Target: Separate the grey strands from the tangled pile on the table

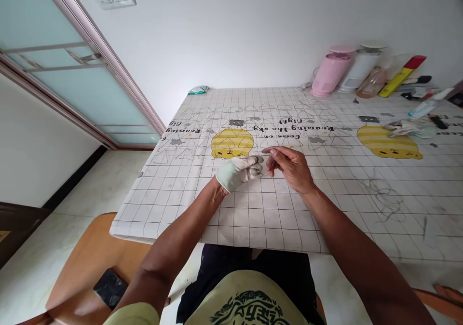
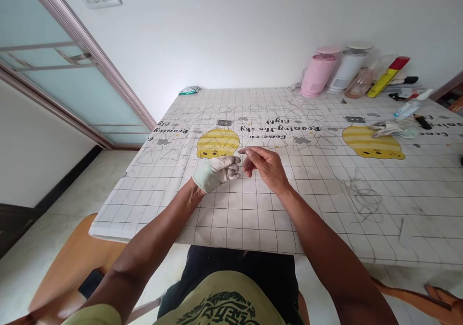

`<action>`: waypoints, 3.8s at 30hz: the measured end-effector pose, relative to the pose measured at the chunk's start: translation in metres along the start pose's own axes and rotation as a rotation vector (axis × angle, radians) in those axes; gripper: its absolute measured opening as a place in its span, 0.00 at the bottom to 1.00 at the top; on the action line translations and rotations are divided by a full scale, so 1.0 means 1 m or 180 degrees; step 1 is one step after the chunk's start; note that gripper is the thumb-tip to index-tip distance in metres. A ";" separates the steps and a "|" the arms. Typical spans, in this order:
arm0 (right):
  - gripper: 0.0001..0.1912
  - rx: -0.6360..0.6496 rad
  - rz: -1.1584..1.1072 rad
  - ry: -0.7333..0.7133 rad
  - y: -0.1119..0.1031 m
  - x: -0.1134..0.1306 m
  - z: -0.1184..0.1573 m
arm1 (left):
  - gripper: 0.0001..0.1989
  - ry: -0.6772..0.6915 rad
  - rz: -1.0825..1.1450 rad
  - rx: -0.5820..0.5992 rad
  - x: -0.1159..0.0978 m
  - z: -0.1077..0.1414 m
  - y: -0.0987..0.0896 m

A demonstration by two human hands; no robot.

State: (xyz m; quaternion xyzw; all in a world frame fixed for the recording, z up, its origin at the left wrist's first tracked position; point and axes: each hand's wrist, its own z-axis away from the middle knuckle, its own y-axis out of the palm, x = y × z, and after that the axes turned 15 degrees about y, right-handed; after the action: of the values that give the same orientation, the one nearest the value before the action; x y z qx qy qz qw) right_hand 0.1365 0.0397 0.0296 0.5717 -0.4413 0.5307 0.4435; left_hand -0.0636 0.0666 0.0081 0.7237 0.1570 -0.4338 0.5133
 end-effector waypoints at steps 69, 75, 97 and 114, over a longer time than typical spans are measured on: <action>0.16 -0.0837 0.1490 -0.0140 -0.011 -0.020 -0.005 | 0.07 -0.0026 -0.1671 -0.0813 0.010 -0.006 0.000; 0.14 -0.0867 0.3047 -0.1020 -0.015 -0.025 -0.007 | 0.07 -0.0020 -0.2302 -0.0379 0.008 -0.004 -0.002; 0.14 -0.0760 0.2937 -0.0963 -0.013 -0.033 -0.007 | 0.08 0.0345 -0.2737 -0.0726 -0.002 -0.001 0.002; 0.16 0.0265 0.0085 0.0519 -0.003 -0.003 0.004 | 0.12 0.0766 -0.1762 -0.0336 -0.006 0.002 0.007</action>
State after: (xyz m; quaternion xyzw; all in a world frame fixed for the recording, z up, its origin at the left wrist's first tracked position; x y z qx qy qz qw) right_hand 0.1400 0.0366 0.0258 0.5386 -0.3889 0.5992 0.4467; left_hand -0.0632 0.0627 0.0171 0.6719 0.4302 -0.4595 0.3902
